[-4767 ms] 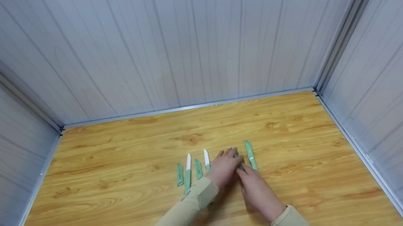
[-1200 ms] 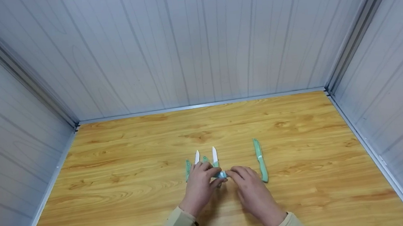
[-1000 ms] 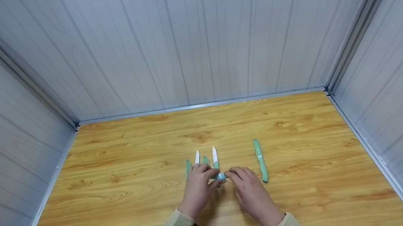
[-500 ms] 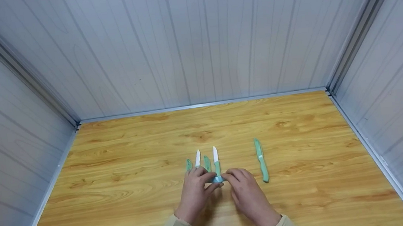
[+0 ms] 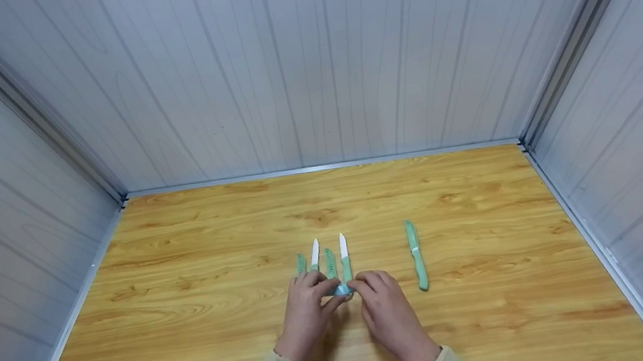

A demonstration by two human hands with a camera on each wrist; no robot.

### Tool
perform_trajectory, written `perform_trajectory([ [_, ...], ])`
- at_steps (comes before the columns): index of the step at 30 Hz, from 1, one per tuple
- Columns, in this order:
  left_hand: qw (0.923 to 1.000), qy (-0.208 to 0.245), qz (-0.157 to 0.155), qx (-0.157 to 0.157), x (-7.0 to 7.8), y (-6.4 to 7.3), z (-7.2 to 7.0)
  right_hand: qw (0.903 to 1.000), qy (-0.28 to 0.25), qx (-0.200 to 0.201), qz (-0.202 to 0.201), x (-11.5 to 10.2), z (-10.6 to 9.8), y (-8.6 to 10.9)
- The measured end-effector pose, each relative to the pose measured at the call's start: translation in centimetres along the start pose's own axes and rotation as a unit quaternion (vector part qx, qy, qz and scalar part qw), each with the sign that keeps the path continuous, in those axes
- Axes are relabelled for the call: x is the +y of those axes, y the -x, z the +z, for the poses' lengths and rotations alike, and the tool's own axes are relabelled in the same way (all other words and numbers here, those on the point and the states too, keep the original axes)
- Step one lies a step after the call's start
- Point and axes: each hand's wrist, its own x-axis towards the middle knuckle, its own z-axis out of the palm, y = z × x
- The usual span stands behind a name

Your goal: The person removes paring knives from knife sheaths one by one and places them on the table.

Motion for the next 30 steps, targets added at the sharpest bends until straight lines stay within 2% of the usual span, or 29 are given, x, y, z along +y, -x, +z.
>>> perform_trajectory([
  [6, 0.9998, 0.009, -0.017, -0.008, -0.1, 0.3, -0.2, 1.0, 0.001, 0.007, 0.005, -0.4, 0.3, 0.0],
  [14, 0.9997, 0.01, -0.024, 0.006, 0.1, 0.7, -0.4, 0.9996, 0.014, 0.022, -0.005, -0.6, 0.7, 0.0],
  [24, 0.9965, 0.036, -0.067, -0.036, 0.6, 1.4, -0.5, 0.9991, -0.008, 0.019, 0.038, -1.2, 1.0, 0.1],
  [30, 0.9975, 0.042, -0.056, -0.014, 0.3, 1.7, -0.2, 0.9987, -0.015, 0.013, 0.048, -1.2, 1.2, 0.4],
])
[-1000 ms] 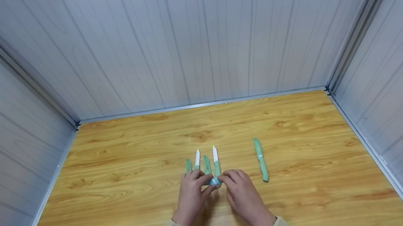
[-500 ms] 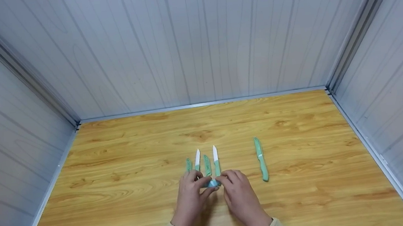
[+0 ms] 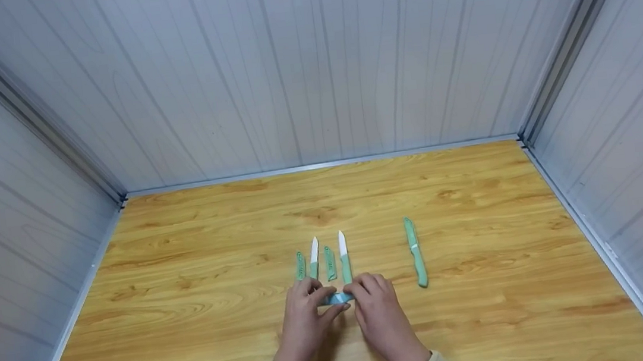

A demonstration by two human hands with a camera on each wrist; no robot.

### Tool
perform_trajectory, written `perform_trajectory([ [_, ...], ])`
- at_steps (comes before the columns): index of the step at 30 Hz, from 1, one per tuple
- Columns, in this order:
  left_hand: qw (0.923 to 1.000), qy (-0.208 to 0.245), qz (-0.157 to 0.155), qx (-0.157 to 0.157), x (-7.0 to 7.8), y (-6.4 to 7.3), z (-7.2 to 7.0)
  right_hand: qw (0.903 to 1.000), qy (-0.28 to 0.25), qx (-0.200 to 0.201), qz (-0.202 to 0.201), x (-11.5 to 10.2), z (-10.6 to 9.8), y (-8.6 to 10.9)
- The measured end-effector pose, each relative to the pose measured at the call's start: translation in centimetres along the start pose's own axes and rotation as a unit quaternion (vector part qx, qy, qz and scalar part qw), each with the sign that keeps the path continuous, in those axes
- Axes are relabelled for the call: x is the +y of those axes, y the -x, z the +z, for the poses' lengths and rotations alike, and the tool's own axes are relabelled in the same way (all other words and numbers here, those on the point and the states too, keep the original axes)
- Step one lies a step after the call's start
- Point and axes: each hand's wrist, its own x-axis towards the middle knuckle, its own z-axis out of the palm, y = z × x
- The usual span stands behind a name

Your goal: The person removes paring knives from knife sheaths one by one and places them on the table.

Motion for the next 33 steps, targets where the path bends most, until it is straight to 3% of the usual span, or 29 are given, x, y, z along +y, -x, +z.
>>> perform_trajectory([
  [11, 0.9998, 0.015, 0.005, 0.014, -0.1, 0.43, -0.21, 1.0, -0.002, 0.005, -0.004, -0.07, 0.12, -0.04],
  [33, 0.9992, 0.036, -0.001, -0.013, 0.18, 0.52, -0.93, 0.9998, -0.004, -0.009, 0.019, -0.31, -0.43, -0.25],
])
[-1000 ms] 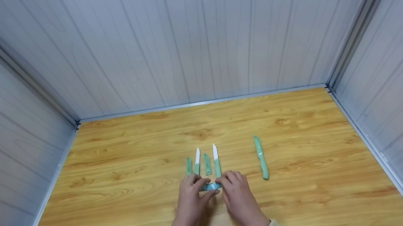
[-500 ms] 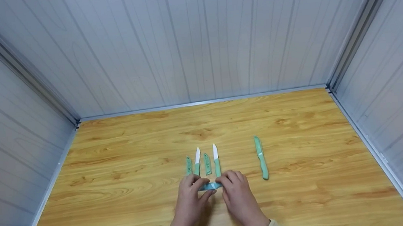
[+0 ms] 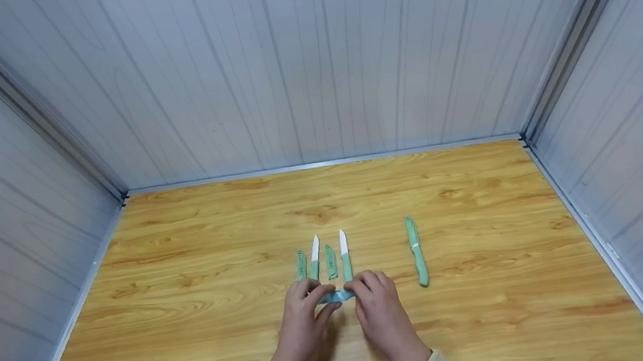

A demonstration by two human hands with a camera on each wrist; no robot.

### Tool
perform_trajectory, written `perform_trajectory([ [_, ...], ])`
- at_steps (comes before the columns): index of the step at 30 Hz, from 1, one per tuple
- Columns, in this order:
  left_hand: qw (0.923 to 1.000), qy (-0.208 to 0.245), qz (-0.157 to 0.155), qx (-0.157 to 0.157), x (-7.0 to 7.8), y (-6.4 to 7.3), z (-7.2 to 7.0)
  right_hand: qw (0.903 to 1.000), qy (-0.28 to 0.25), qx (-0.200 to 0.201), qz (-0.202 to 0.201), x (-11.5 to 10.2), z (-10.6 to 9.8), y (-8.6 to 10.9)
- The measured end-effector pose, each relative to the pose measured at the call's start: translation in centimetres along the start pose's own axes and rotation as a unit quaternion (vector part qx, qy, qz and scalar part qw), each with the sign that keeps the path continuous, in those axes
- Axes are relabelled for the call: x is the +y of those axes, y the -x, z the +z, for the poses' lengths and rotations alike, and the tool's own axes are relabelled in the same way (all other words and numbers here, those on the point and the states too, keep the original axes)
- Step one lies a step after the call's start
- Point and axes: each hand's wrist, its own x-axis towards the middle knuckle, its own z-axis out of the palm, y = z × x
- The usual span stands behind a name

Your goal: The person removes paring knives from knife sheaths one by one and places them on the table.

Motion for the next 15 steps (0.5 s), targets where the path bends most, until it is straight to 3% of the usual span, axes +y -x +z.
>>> perform_trajectory([
  [5, 0.9999, -0.01, 0.008, 0.006, -0.04, 0.06, 0.0, 0.9999, 0.005, 0.007, -0.008, -0.07, 0.11, -0.04],
  [15, 0.9971, -0.041, 0.055, 0.033, -0.17, 0.26, 0.08, 0.9983, 0.019, 0.039, -0.038, 0.02, 0.67, 0.09],
])
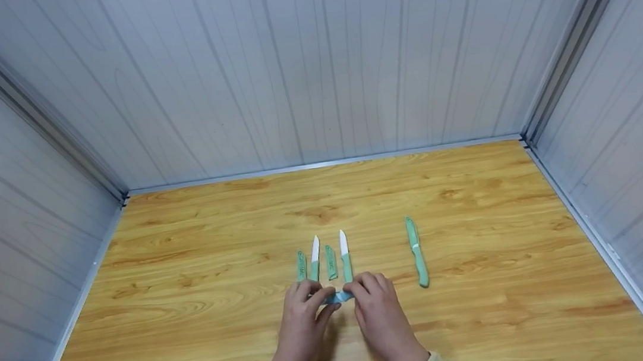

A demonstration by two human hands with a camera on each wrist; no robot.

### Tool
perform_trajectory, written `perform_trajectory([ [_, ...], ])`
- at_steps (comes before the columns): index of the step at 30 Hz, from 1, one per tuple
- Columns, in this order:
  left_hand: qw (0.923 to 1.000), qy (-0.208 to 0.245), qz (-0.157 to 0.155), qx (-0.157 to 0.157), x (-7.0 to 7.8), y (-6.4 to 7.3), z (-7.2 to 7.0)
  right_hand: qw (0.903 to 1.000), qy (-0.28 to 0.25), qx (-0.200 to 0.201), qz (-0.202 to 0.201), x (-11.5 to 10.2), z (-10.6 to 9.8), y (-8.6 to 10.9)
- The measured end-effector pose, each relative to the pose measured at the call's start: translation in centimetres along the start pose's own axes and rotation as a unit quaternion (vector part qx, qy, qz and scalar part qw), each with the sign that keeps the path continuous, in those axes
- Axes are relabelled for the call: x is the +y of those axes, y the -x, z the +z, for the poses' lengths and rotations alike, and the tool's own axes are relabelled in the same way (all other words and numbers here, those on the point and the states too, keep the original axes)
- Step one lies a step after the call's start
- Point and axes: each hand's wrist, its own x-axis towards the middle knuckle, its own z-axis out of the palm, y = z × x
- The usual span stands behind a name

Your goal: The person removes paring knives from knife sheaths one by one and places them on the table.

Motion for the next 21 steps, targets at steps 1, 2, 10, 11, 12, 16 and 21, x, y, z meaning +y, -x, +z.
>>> perform_trajectory([
  [1, 1.0, -0.003, 0.002, -0.001, -0.01, -0.01, 0.0, 1.0, 0.0, -0.001, 0.001, -0.04, 0.0, -0.01],
  [2, 1.0, -0.005, 0.003, -0.001, -0.03, -0.01, -0.01, 1.0, 0.0, -0.002, 0.003, -0.07, 0.0, -0.02],
  [10, 0.9999, -0.007, -0.003, -0.01, -0.06, 0.03, -0.04, 0.9998, 0.012, -0.012, 0.012, -0.24, -0.1, -0.06],
  [11, 0.9999, -0.005, -0.005, -0.011, -0.05, 0.04, -0.07, 0.9997, 0.013, -0.013, 0.014, -0.26, -0.11, -0.07],
  [12, 0.9999, -0.002, -0.007, -0.013, -0.06, 0.06, -0.09, 0.9997, 0.014, -0.015, 0.016, -0.29, -0.14, -0.08],
  [16, 0.9998, 0.008, -0.013, -0.014, -0.06, 0.13, -0.18, 0.9992, 0.015, -0.023, 0.028, -0.37, -0.19, -0.08],
  [21, 0.9999, 0.012, -0.007, 0.0, -0.16, 0.2, -0.14, 0.9992, 0.016, -0.022, 0.03, -0.39, -0.1, 0.02],
])
